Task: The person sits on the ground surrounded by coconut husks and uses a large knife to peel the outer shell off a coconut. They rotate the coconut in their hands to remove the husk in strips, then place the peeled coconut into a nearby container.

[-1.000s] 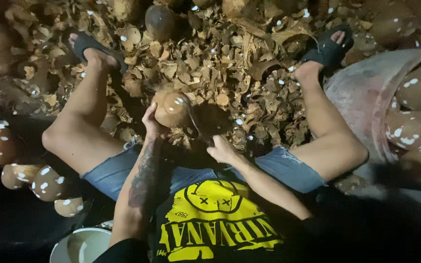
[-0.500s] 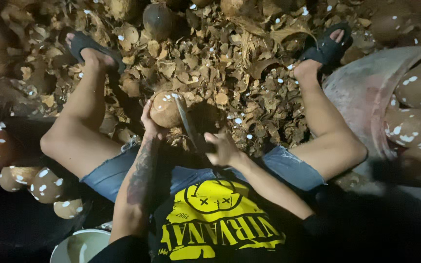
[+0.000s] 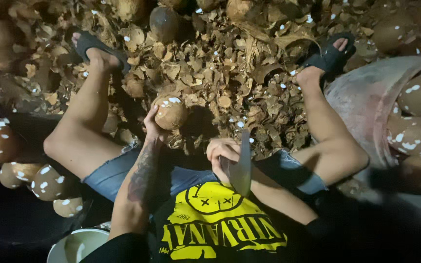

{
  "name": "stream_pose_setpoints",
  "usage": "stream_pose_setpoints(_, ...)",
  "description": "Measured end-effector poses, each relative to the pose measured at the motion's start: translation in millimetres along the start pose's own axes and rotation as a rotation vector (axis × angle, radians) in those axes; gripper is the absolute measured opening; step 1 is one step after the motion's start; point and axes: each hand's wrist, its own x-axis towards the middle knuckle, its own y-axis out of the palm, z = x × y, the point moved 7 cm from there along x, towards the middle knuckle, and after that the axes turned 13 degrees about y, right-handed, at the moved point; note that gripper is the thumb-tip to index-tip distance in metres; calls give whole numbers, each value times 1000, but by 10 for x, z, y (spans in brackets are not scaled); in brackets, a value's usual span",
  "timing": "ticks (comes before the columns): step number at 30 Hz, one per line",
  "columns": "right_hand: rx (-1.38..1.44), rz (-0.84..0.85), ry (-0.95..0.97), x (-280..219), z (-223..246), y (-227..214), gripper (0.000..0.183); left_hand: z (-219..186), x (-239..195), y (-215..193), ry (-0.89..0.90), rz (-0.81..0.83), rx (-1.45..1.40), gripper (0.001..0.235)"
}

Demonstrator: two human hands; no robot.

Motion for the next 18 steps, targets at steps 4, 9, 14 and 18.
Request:
stream_pose_setpoints(4,-696,147,515,-120,-950,144,16,-57,-31,-20,91,2,-60,60)
stream_pose_setpoints(9,-404,111,1480,-643,-1194,-48,18,-202,-52,-57,230,12,-49,47)
stream_pose_setpoints(14,-284,78,201,-92,-245,-35,9,-129,18,-114,128,-34,-82,50)
stream_pose_setpoints(18,-152,-133,-75,-146,-181,67,11,-113,-4,-172,130,-75,-62,47)
